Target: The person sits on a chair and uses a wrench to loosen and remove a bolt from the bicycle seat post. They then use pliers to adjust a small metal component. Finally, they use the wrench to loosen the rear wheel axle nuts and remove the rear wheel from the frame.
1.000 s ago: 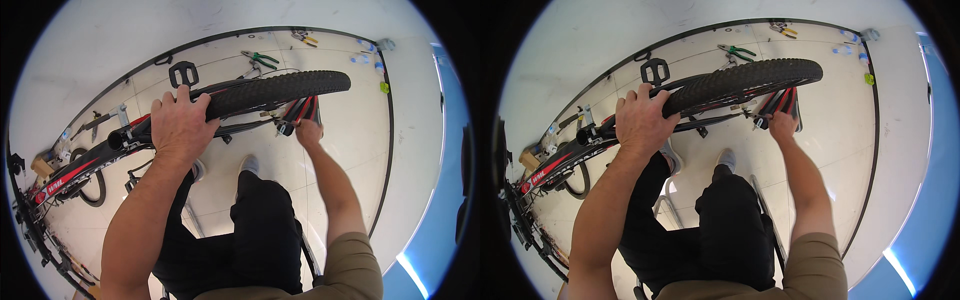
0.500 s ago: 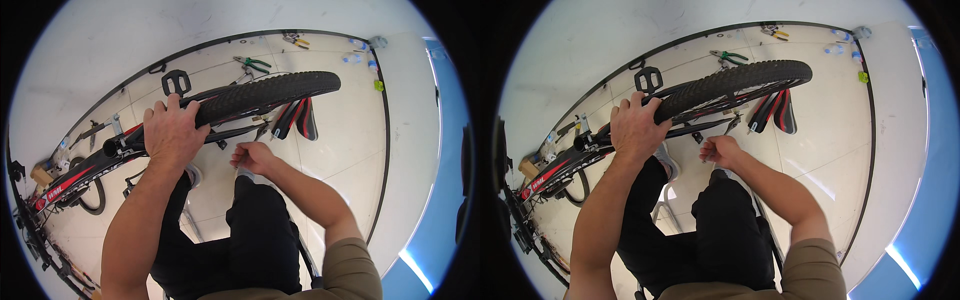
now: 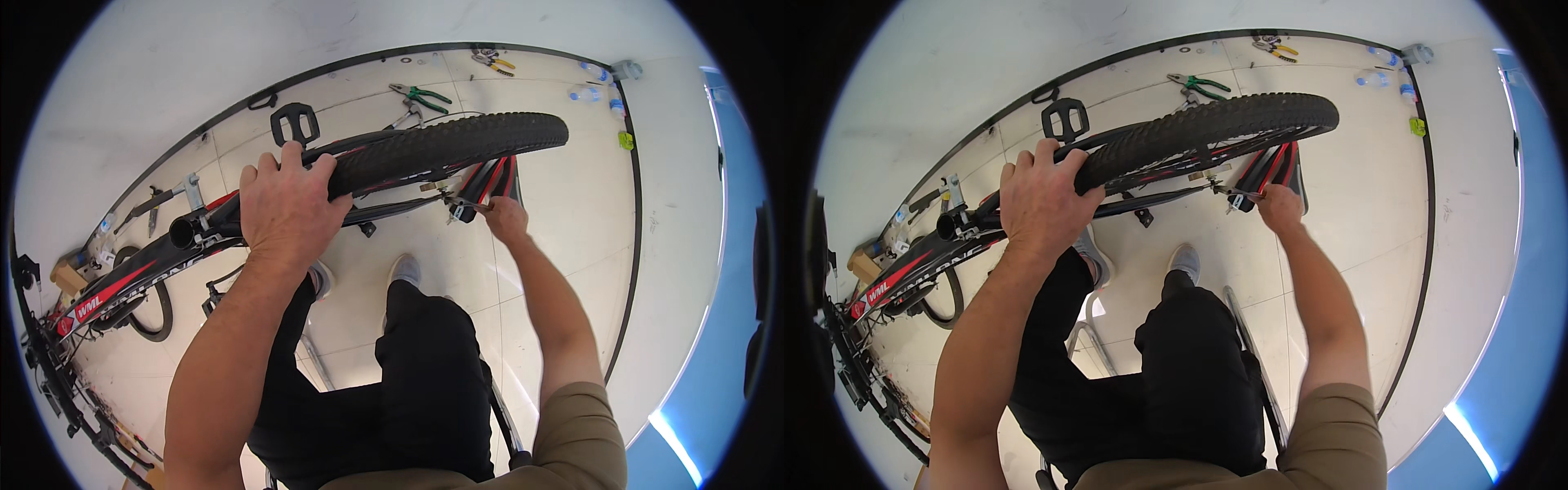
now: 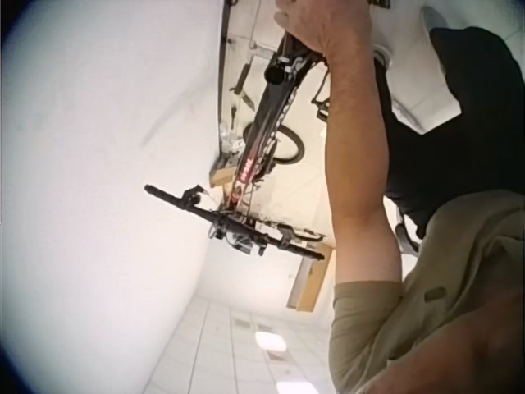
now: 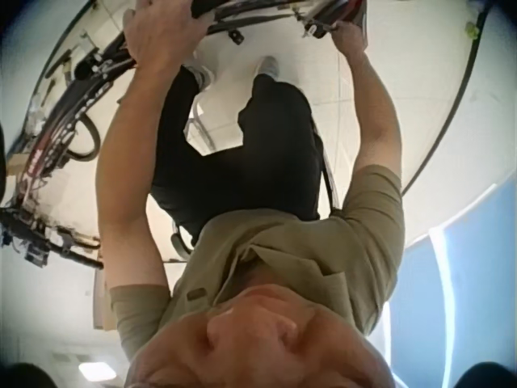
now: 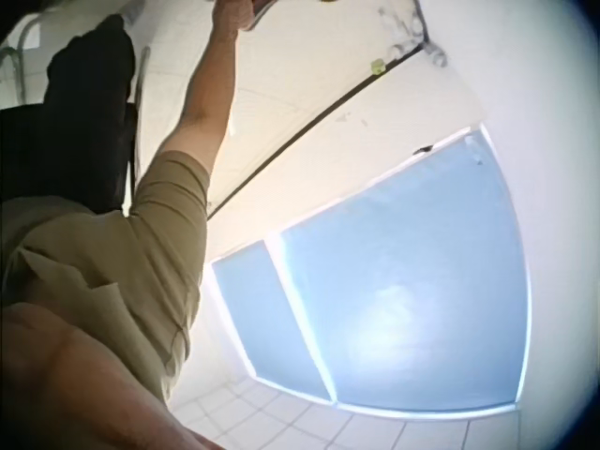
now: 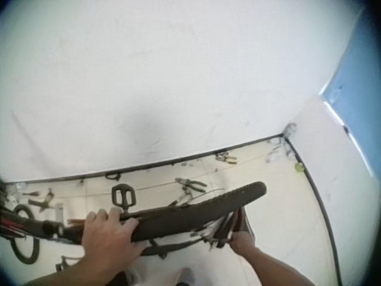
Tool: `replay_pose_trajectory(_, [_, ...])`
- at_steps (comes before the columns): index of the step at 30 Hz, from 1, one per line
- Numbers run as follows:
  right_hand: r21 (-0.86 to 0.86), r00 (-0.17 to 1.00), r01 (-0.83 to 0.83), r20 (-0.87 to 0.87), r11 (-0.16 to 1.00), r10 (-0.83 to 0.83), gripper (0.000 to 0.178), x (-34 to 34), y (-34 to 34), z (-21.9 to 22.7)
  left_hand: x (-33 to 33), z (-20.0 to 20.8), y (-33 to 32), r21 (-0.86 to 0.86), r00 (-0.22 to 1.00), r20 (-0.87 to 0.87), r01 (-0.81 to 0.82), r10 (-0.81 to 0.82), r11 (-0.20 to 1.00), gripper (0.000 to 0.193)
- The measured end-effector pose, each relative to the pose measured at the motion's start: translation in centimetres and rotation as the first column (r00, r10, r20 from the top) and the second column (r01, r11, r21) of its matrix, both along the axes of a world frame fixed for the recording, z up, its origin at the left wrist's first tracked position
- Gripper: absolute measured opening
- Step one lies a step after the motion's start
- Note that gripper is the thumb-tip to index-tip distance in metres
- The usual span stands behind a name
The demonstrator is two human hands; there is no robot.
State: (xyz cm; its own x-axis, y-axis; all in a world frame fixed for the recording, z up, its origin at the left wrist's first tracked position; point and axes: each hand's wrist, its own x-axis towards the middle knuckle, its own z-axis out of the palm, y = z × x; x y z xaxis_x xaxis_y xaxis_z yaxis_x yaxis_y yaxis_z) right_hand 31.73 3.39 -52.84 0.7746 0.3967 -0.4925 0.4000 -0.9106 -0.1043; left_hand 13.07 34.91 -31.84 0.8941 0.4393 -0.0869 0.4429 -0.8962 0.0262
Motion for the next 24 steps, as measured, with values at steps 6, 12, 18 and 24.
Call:
replay_pose_trajectory(6, [-0.071, 0.908, -0.386, -0.207, 0.92, 0.365, 0.035, 0.3, 3.3, 8.8, 0.0, 0.1, 0.0, -0.006, 1.0, 0.011, 0.008, -0.007, 1.0, 0.034])
replay_pose_trajectory(12, [0.042, 0.969, -0.231, -0.082, 0.972, 0.234, 0.028, -3.7, 1.9, 9.4, -0.1, 0.2, 0.1, -0.044, 0.999, 0.04, 0.027, -0.025, 0.999, 0.034])
replay_pose_trajectory(18, [0.002, 0.997, 0.033, -0.066, 0.999, -0.033, 0.026, -4.0, -2.6, 8.3, -0.1, 0.8, 0.5, -0.092, 1.0, -0.006, 0.007, -0.008, 0.996, 0.04])
replay_pose_trajectory(24, [0.319, 0.836, 0.548, -0.183, 0.773, -0.517, 0.02, -3.5, -7.6, 8.4, 0.4, 1.3, 0.7, -0.163, 1.0, -0.006, -0.001, 0.0, 0.987, 0.044])
